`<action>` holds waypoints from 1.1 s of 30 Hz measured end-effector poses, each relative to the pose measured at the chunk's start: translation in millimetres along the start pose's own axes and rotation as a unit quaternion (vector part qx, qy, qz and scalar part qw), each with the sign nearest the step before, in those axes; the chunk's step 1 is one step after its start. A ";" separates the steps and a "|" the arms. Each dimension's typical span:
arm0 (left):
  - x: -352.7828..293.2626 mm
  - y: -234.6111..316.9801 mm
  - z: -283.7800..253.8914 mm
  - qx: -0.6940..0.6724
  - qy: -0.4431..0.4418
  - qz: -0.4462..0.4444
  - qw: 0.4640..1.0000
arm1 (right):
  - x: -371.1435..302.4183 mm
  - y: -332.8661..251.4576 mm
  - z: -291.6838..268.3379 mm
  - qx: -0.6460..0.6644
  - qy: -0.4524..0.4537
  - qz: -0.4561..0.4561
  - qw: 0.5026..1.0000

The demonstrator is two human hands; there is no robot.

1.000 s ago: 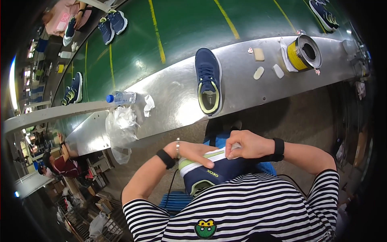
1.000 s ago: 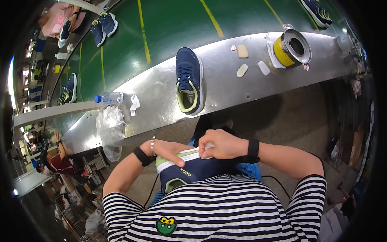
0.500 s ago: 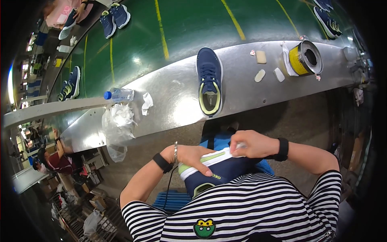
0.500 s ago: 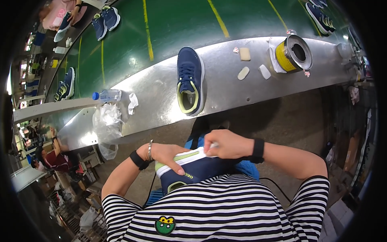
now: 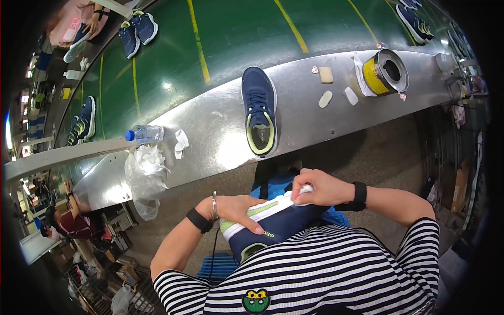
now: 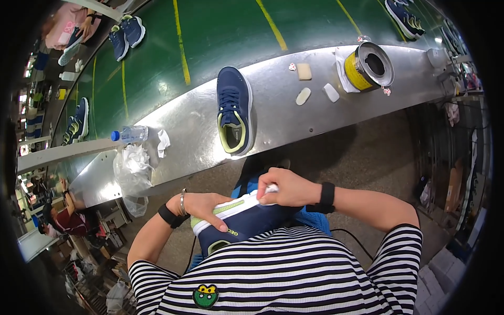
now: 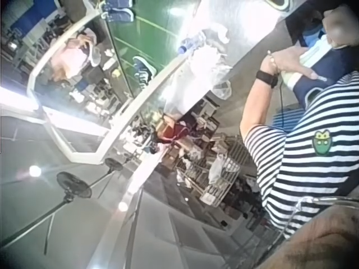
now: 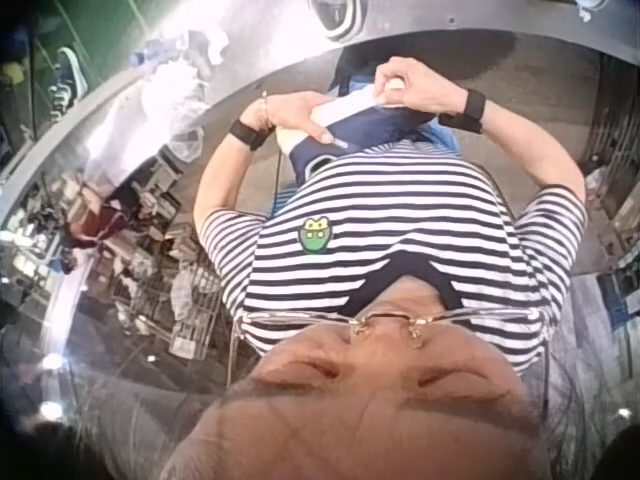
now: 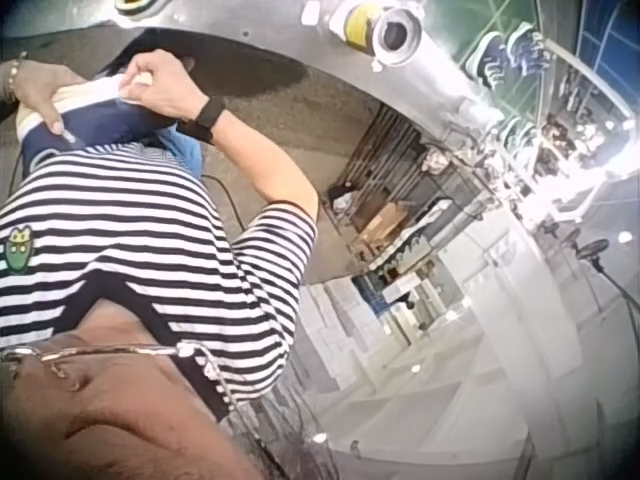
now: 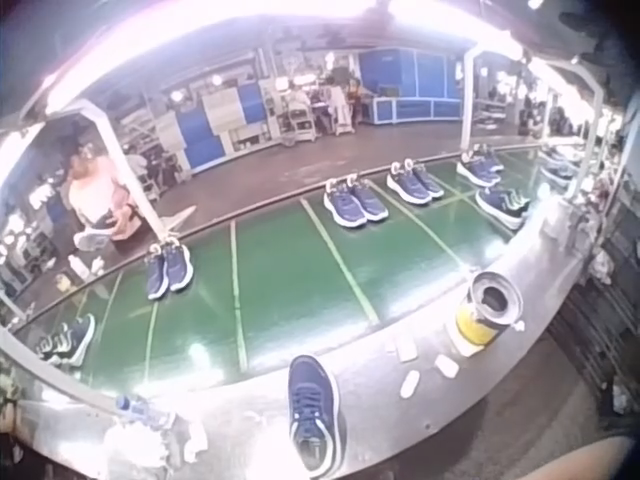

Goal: Clean and inspect blue and lime-green sneakers on an assembly line.

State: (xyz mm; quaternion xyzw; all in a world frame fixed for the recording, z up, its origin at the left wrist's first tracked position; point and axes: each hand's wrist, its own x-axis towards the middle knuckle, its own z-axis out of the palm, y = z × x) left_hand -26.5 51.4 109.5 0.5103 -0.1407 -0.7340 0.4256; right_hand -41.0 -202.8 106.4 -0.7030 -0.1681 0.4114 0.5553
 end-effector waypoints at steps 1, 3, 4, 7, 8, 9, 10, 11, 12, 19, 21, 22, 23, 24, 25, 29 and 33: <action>1.8 -0.9 0.3 -0.003 -0.008 0.009 1.000 | -0.4 -0.5 -0.8 0.001 -0.003 -0.002 1.000; -1.3 -5.2 0.0 -0.017 0.005 0.012 1.000 | 6.9 -1.5 0.1 -0.028 -0.015 -0.006 0.999; 2.7 -3.8 -3.2 -0.002 -0.011 0.028 1.000 | 4.8 7.8 -3.4 -0.037 -0.018 -0.025 0.999; 4.1 -16.4 -2.9 0.001 -0.009 0.063 0.998 | -4.5 6.6 -22.5 0.080 -0.071 0.061 0.992; 5.9 -15.5 -4.1 -0.012 -0.025 0.066 0.997 | -7.6 4.8 -27.4 0.094 -0.075 0.079 0.990; 6.1 -15.3 -4.0 -0.018 -0.013 0.066 0.998 | -9.7 4.3 -28.9 0.120 -0.066 0.115 0.984; 5.1 -15.9 -3.7 -0.008 -0.009 0.063 0.998 | -9.0 6.2 -28.4 0.166 -0.059 0.139 0.975; 5.0 -16.5 -3.4 0.005 -0.008 0.060 0.998 | -7.8 7.3 -27.3 0.212 -0.049 0.165 0.962; 4.1 -18.1 -2.3 -0.001 -0.003 0.069 0.998 | -5.6 6.1 -24.7 0.208 -0.057 0.162 0.963; -1.3 -19.7 -1.3 0.015 0.008 0.064 0.998 | 16.1 -16.9 -5.4 0.070 -0.051 0.093 0.992; -2.3 -15.2 -0.4 -0.020 0.004 0.050 0.999 | 15.2 -15.8 -4.0 0.040 -0.022 0.054 0.998; -1.7 -22.3 0.2 -0.015 0.004 0.058 0.998 | 16.2 -15.5 -0.6 0.034 -0.019 0.029 0.999; 0.3 -29.4 0.5 -0.008 0.000 0.069 0.998 | 16.2 -15.6 -0.3 -0.008 -0.018 0.018 1.000; -4.4 -27.3 2.5 -0.018 0.001 0.068 0.998 | 16.4 -20.0 0.3 -0.013 -0.007 0.011 1.000; -4.7 -29.9 3.4 -0.018 0.013 0.071 0.997 | 15.3 -23.0 -0.1 -0.018 0.003 0.004 1.000; -13.1 -20.4 4.9 0.002 0.024 0.060 0.998 | 3.4 -10.9 -1.8 0.048 0.035 -0.022 0.998; -10.9 -20.4 4.8 -0.021 0.030 0.059 0.998 | -5.0 -8.6 -2.4 0.038 0.050 -0.059 0.996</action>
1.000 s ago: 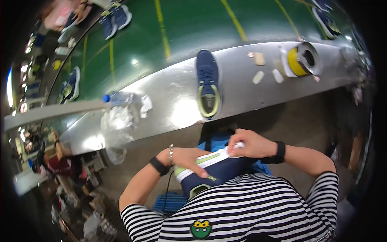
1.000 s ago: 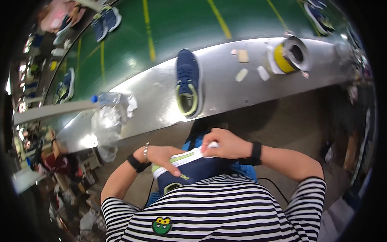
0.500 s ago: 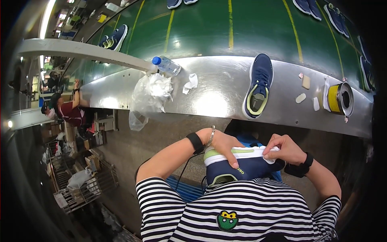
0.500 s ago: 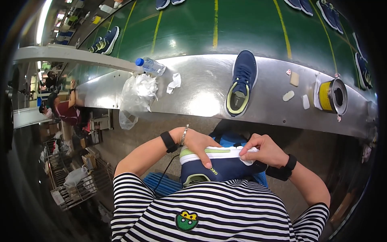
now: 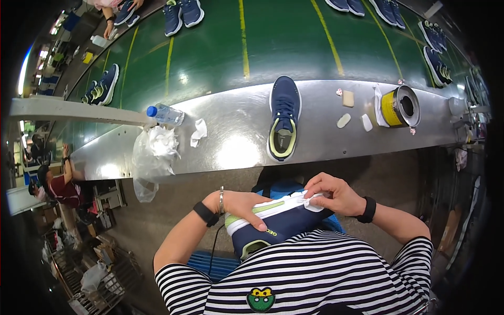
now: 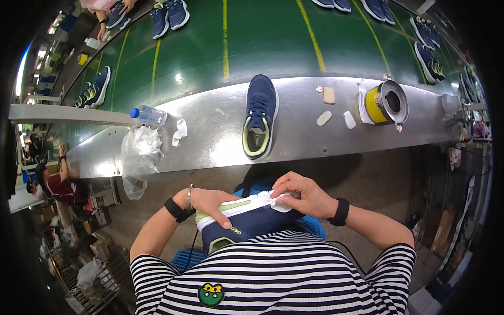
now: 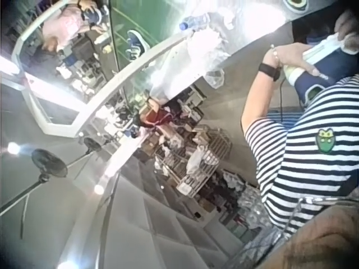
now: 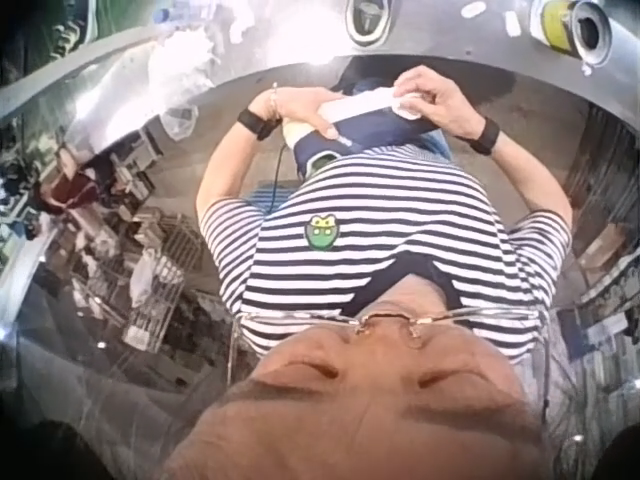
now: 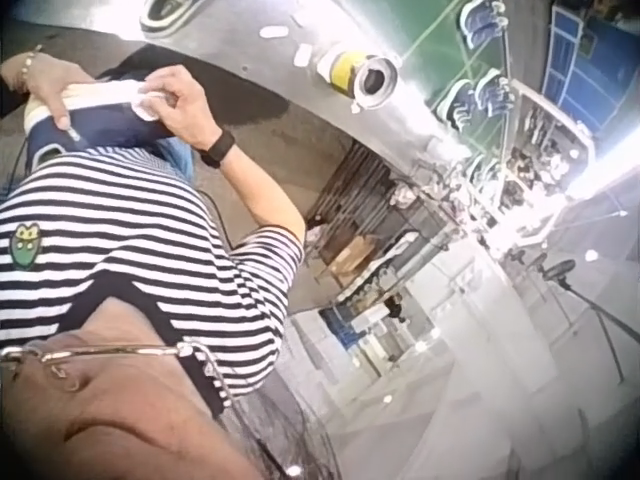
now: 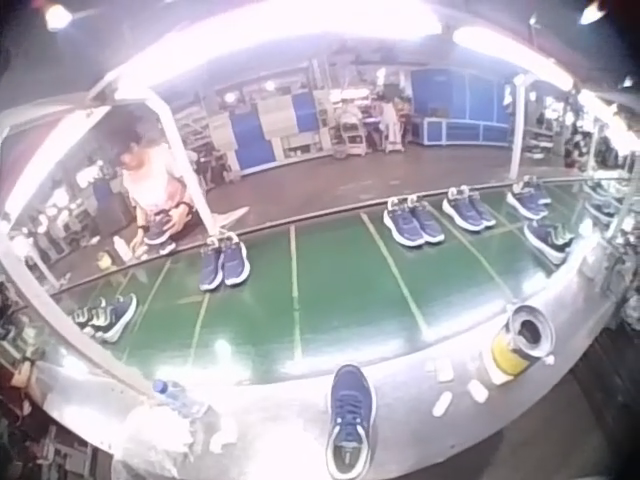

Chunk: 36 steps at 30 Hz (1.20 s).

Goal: Clean and inspect blue and lime-green sneakers on an assembly line.

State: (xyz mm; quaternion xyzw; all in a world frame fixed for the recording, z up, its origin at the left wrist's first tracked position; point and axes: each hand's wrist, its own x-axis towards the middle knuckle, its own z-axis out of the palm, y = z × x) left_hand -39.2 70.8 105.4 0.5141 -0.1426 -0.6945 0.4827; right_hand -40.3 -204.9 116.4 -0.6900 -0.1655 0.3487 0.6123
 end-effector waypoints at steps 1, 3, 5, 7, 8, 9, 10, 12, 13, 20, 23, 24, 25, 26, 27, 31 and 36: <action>0.5 1.5 -0.5 0.002 -0.003 -0.001 1.000 | -1.0 0.5 0.6 0.000 0.005 0.002 1.000; 1.0 12.0 -0.1 0.028 -0.003 -0.007 1.000 | 1.1 -0.5 2.8 -0.020 0.000 -0.001 1.000; 2.5 16.3 -0.2 0.032 -0.011 -0.020 0.999 | 8.8 -0.7 9.2 -0.039 -0.018 -0.007 0.999; 5.7 16.9 -0.1 0.035 -0.018 -0.033 0.999 | 12.1 -9.4 11.2 -0.057 -0.030 0.029 0.998; 6.2 17.6 0.2 0.038 -0.015 -0.038 0.998 | 12.6 -12.8 10.2 -0.077 -0.046 0.061 0.994; 6.5 17.5 1.0 0.040 -0.012 -0.042 0.998 | 11.4 -11.5 8.9 -0.087 -0.043 0.063 0.993; 6.0 15.6 2.0 0.042 -0.016 -0.043 0.998 | 8.9 -5.6 6.4 -0.085 -0.039 0.064 0.994; 2.7 9.1 5.1 0.026 0.017 -0.025 0.999 | 2.3 7.7 -5.4 -0.029 -0.026 0.066 0.997; 2.0 4.5 6.7 -0.001 0.019 -0.015 1.000 | -3.4 10.6 -10.2 0.037 0.001 0.119 0.992; -3.2 16.4 3.3 0.016 0.012 -0.019 1.000 | 4.9 6.6 -6.5 -0.046 0.021 0.018 0.999; -0.4 20.2 3.5 0.027 0.004 -0.035 0.999 | 16.5 -7.3 14.4 -0.090 -0.025 -0.020 0.995; -0.3 16.5 3.3 0.040 0.008 -0.033 0.999 | 19.4 -9.3 16.9 -0.096 -0.034 -0.021 0.995; 0.5 13.5 1.9 0.050 0.014 -0.031 0.998 | 20.6 -1.4 14.8 -0.088 -0.036 -0.020 0.995; 0.7 10.4 2.6 0.059 0.018 -0.028 0.998 | 19.1 -0.2 11.0 -0.102 -0.038 0.001 0.994; -1.4 10.2 3.8 0.043 0.018 -0.028 0.999 | 15.8 2.2 6.1 -0.095 -0.030 0.019 0.995; -14.5 -12.9 6.5 -0.041 0.047 0.002 0.998 | 4.3 22.7 -27.2 -0.046 0.032 0.062 0.996; -50.8 -54.1 5.1 -0.147 0.195 0.110 0.964 | 13.9 59.5 -88.5 0.091 0.334 0.052 0.937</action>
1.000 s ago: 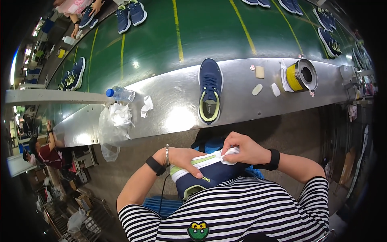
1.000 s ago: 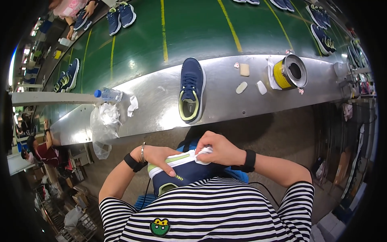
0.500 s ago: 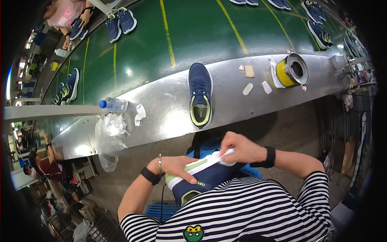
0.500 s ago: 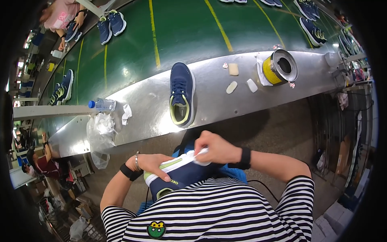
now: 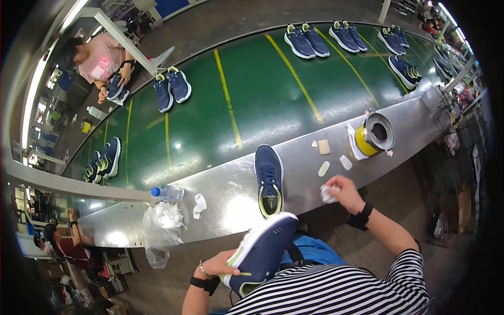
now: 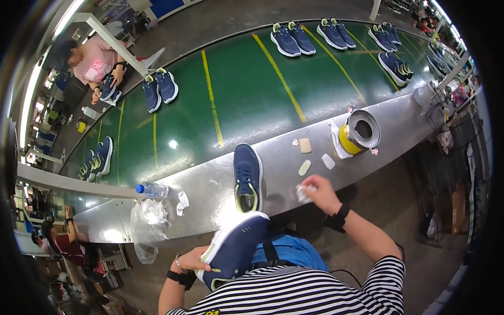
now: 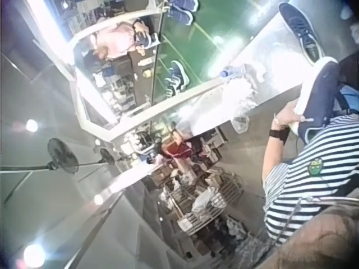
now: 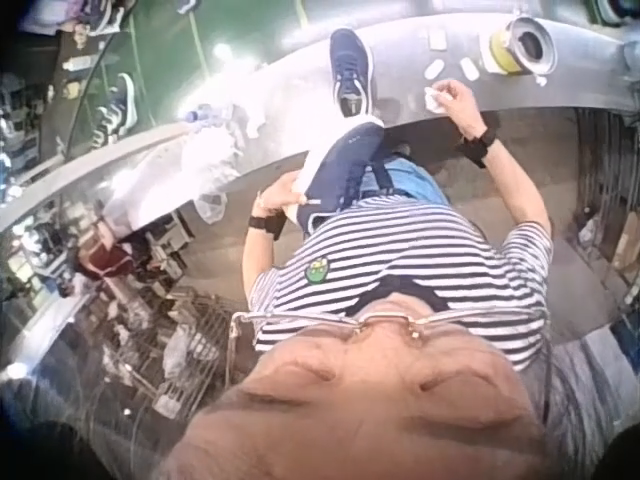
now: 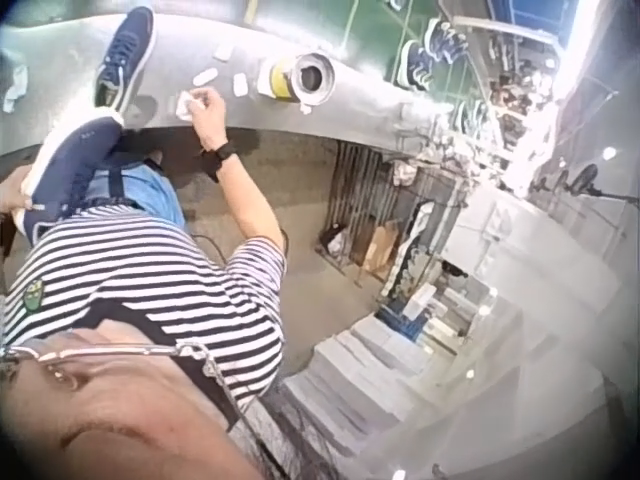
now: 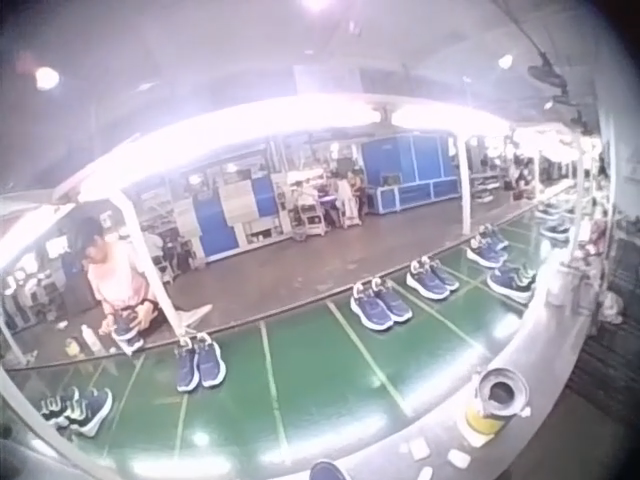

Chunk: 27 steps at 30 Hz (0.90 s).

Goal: Clean and inspect blue and lime-green sneakers on an assembly line.

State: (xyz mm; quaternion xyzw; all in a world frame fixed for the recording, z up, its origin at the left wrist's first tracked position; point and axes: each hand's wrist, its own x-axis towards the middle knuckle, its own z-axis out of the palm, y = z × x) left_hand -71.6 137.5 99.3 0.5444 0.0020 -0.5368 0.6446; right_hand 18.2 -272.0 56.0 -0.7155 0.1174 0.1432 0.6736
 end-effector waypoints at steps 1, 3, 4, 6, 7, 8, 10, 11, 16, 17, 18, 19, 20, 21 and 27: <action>0.6 -11.6 -5.4 -0.080 0.037 0.036 0.995 | 15.5 13.0 -10.8 -0.031 0.051 -0.027 0.998; 11.0 -32.7 -23.5 -0.146 0.086 0.087 0.982 | 44.9 33.6 -28.2 -0.062 0.106 -0.053 0.991; 21.7 -44.9 -34.9 -0.166 0.114 0.109 0.973 | 59.0 41.4 -33.1 -0.163 0.152 -0.114 0.968; 47.5 -48.7 -53.5 -0.166 0.166 0.133 0.963 | 68.6 45.5 -26.8 -0.262 0.194 -0.170 0.930; 61.4 -56.0 -66.4 -0.235 0.185 0.147 0.943 | 68.8 41.8 -16.4 -0.377 0.239 -0.187 0.875; 77.9 -65.0 -80.6 -0.304 0.202 0.160 0.917 | 69.7 36.2 -5.1 -0.487 0.280 -0.201 0.803; 108.9 -57.3 -95.8 -0.292 0.216 0.138 0.922 | 53.2 -0.5 28.3 -0.419 0.174 -0.234 0.860; 120.1 -48.8 -97.1 -0.280 0.217 0.139 0.925 | 39.8 -18.4 48.5 -0.360 0.111 -0.260 0.889; 144.6 -48.3 -93.0 0.076 0.450 0.162 0.875 | -12.2 -31.5 139.6 -0.382 -0.240 -0.295 0.842; 138.1 -5.9 -74.0 0.160 0.405 0.093 0.895 | -12.6 -22.9 146.5 -0.448 -0.198 -0.302 0.818; 141.2 -21.1 -78.3 0.162 0.431 0.139 0.877 | -10.1 -15.7 161.8 -0.503 -0.169 -0.323 0.784; 139.3 -34.3 -83.6 0.170 0.432 0.121 0.877 | -7.6 -4.6 174.0 -0.531 -0.189 -0.274 0.779; 139.8 -42.7 -89.7 0.179 0.430 0.108 0.878 | -3.1 3.1 182.5 -0.561 -0.202 -0.223 0.771; 139.9 -43.8 -90.5 0.208 0.423 0.089 0.878 | 0.0 2.4 184.8 -0.570 -0.196 -0.227 0.765; 137.0 -2.6 -59.5 0.050 0.296 0.100 0.949 | 45.4 -58.0 123.1 -0.589 -0.249 -0.207 0.740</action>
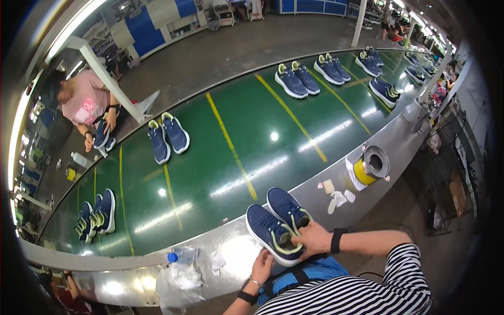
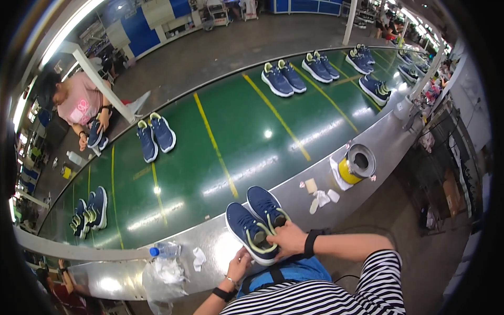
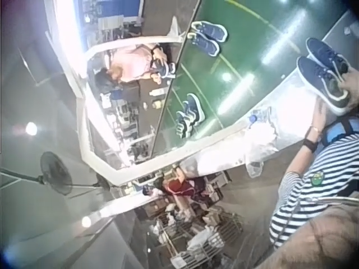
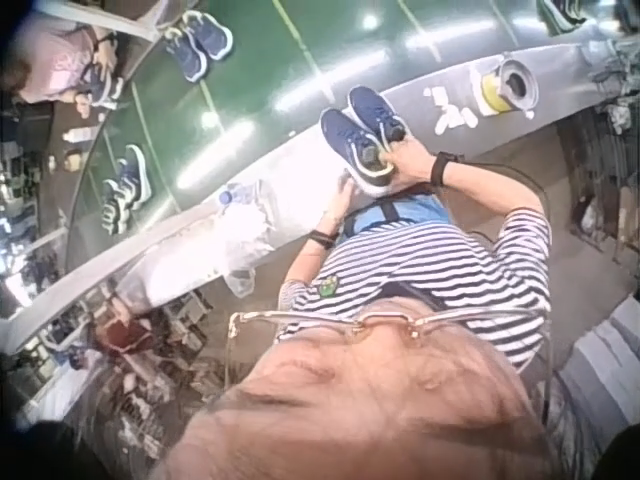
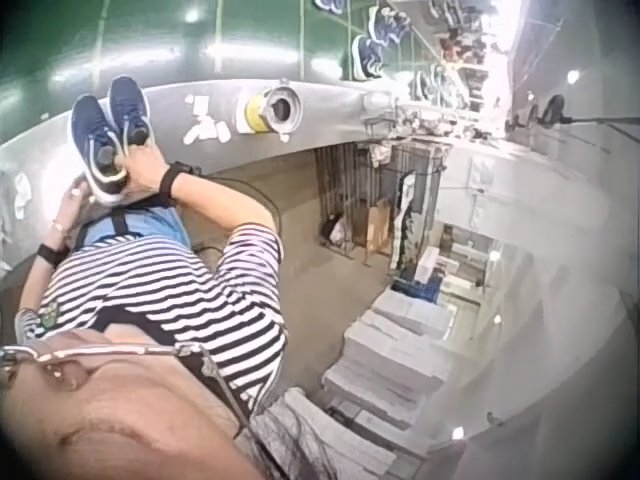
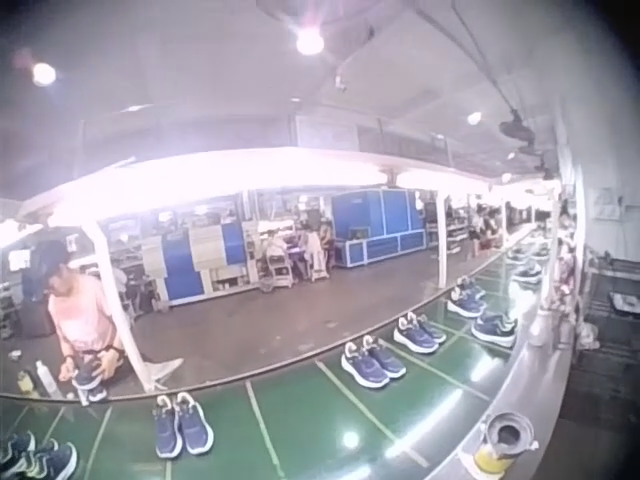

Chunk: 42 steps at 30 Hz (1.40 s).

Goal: Clean and inspect blue and lime-green sneakers on an assembly line.

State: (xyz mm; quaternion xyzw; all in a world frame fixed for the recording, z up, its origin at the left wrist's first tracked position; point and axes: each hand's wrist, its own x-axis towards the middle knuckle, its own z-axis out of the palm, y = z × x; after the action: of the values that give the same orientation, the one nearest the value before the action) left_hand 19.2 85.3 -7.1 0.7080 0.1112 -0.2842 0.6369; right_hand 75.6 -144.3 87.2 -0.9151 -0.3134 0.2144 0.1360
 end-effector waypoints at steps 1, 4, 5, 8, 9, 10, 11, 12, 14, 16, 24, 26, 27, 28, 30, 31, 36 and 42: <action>3.6 1.6 4.4 -0.058 -0.004 -0.002 0.998 | -1.6 16.5 -17.7 -0.023 0.017 -0.018 0.999; 11.8 5.0 4.6 -0.028 0.003 0.025 0.999 | 8.5 81.6 -59.5 -0.074 0.058 0.001 0.996; 11.7 3.2 -1.4 -0.006 0.012 0.034 0.999 | 16.6 106.1 -71.6 -0.093 0.082 0.001 0.992; -12.0 2.4 -26.1 0.130 0.088 0.042 0.987 | 50.0 170.6 -116.7 -0.126 0.071 0.082 0.986; -16.9 1.9 -26.6 0.199 0.119 0.048 0.972 | 56.7 214.7 -122.0 -0.119 0.120 0.069 0.983; -15.7 0.7 -26.9 0.184 0.172 0.037 0.967 | 58.7 255.5 -124.5 -0.111 0.163 0.080 0.977; -16.5 -3.5 -27.2 0.230 0.144 0.010 0.963 | 58.3 302.5 -121.1 -0.092 0.198 0.094 0.971; -22.1 -10.7 -26.4 0.270 0.118 -0.029 0.955 | 59.9 328.2 -122.8 -0.124 0.164 0.176 0.963; -31.9 -31.9 -22.1 0.239 0.176 -0.042 0.954 | 52.7 409.3 -98.9 -0.023 0.129 0.308 0.942; -60.9 -38.6 -23.5 0.236 0.171 -0.075 0.954 | 72.9 387.9 -100.0 -0.044 0.066 0.441 0.894; -148.2 -93.8 -70.7 0.316 0.404 -0.247 0.822 | 93.2 418.4 -115.5 -0.108 0.224 0.391 0.886; -156.2 -93.1 -112.4 0.321 0.515 -0.171 0.776 | 108.5 385.0 -133.2 -0.073 0.267 0.273 0.921; -159.7 -95.9 -133.4 0.278 0.608 -0.130 0.732 | 118.8 360.9 -143.4 -0.028 0.254 0.185 0.949; -161.0 -74.9 -156.8 0.276 0.634 -0.104 0.715 | 126.2 321.9 -146.1 -0.028 0.283 0.138 0.949; -162.3 -66.0 -205.0 0.243 0.706 0.007 0.665 | 142.2 245.2 -152.7 -0.005 0.280 0.024 0.960; -162.9 -49.0 -225.3 0.206 0.707 0.037 0.676 | 143.4 167.9 -171.9 0.022 0.214 0.057 0.975; -148.2 1.7 -321.3 0.207 0.610 0.181 0.743 | 155.0 -47.3 -191.8 0.098 0.220 -0.038 0.970; -94.6 17.7 -430.6 0.394 0.278 0.040 0.875 | 221.7 -279.8 -205.8 0.098 0.258 -0.208 0.938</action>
State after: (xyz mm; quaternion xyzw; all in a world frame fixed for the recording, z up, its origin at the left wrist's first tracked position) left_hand 63.7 517.3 70.8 0.9540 0.1342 -0.0699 0.2590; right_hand 187.6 186.8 305.6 -0.8353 -0.4288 -0.0323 0.3428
